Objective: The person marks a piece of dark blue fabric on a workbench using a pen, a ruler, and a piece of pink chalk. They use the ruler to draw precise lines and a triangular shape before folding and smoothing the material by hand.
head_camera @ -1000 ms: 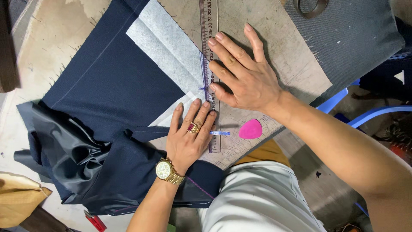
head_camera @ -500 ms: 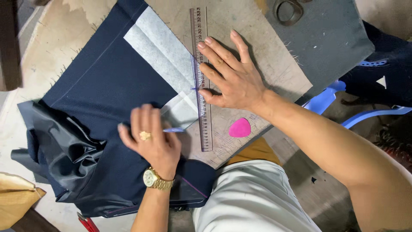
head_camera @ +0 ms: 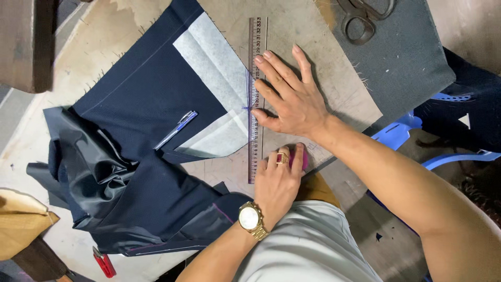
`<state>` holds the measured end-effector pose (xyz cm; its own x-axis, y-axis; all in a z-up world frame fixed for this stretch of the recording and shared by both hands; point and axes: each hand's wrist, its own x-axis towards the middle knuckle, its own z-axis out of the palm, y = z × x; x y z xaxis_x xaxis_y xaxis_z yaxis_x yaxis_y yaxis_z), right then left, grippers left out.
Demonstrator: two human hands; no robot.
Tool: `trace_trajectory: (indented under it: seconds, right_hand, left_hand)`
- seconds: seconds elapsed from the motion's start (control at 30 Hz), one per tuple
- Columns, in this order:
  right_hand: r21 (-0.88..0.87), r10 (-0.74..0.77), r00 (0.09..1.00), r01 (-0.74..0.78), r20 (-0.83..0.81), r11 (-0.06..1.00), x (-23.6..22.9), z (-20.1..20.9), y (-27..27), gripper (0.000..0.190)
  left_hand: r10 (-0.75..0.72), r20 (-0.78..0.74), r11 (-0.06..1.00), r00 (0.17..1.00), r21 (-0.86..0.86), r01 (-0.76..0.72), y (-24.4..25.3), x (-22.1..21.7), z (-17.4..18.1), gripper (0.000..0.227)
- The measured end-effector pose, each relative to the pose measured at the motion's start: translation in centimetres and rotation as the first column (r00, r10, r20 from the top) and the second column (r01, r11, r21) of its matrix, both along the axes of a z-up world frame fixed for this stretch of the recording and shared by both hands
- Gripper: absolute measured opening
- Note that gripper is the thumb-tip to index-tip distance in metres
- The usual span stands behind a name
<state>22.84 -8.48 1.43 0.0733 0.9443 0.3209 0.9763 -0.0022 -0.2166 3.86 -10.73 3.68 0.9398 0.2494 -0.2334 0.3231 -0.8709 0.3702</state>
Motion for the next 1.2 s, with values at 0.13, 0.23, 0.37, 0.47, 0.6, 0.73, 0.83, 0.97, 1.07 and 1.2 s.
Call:
trace_trajectory:
  seconds: [0.13,0.23,0.37,0.47,0.6,0.73,0.83,0.97,1.07,1.2]
  right_hand:
    - [0.01,-0.006,1.0,0.006,0.011,1.0,0.1,0.3,0.2,0.044]
    - [0.009,-0.012,1.0,0.012,0.009,1.0,0.1,0.2,0.1,0.045]
    - [-0.006,-0.018,1.0,0.018,-0.001,1.0,0.2,-0.1,0.1,0.046]
    - [-0.02,-0.014,1.0,0.014,-0.011,1.0,0.2,-0.1,-0.1,0.046]
    - [-0.017,-0.018,1.0,0.018,0.003,1.0,0.2,-0.1,-0.1,0.046]
    - [-0.031,-0.017,1.0,0.018,0.013,0.999,0.2,-0.2,-0.2,0.042]
    - [-0.039,-0.019,1.0,0.019,0.003,0.999,0.2,-0.2,-0.2,0.04]
    - [-0.062,-0.022,1.0,0.023,0.021,0.998,0.3,-0.5,-0.4,0.043]
    - [-0.081,-0.021,1.0,0.022,0.011,0.997,0.3,-0.5,-0.5,0.044]
    - [-0.097,-0.018,1.0,0.016,-0.018,0.995,0.4,-0.6,-0.5,0.046]
  left_hand:
    - [0.079,0.13,0.997,0.988,-0.019,-0.077,0.1,0.3,0.3,0.03]
    - [0.128,0.072,0.985,0.989,-0.128,-0.119,-0.2,-1.0,-0.4,0.032]
    - [0.365,-0.21,0.591,0.907,-0.701,-0.4,3.7,-2.1,1.9,0.029]
    - [0.656,-0.287,0.241,0.698,-0.797,-0.554,7.2,-1.9,2.1,0.022]
    - [0.863,-0.246,-0.032,0.442,-0.898,-0.438,11.9,0.0,1.1,0.024]
    - [0.87,-0.107,0.168,0.481,-0.853,-0.495,14.0,2.7,0.5,0.014]
    - [0.663,0.27,0.718,0.698,-0.492,-0.492,14.6,4.1,-0.4,0.027]
    - [0.609,0.261,0.776,0.749,-0.39,-0.496,14.5,5.6,-1.6,0.043]
    - [0.543,0.351,0.835,0.762,-0.322,-0.446,14.5,5.9,-1.7,0.037]
    - [0.548,0.289,0.833,0.785,-0.277,-0.479,14.5,6.2,-1.9,0.04]
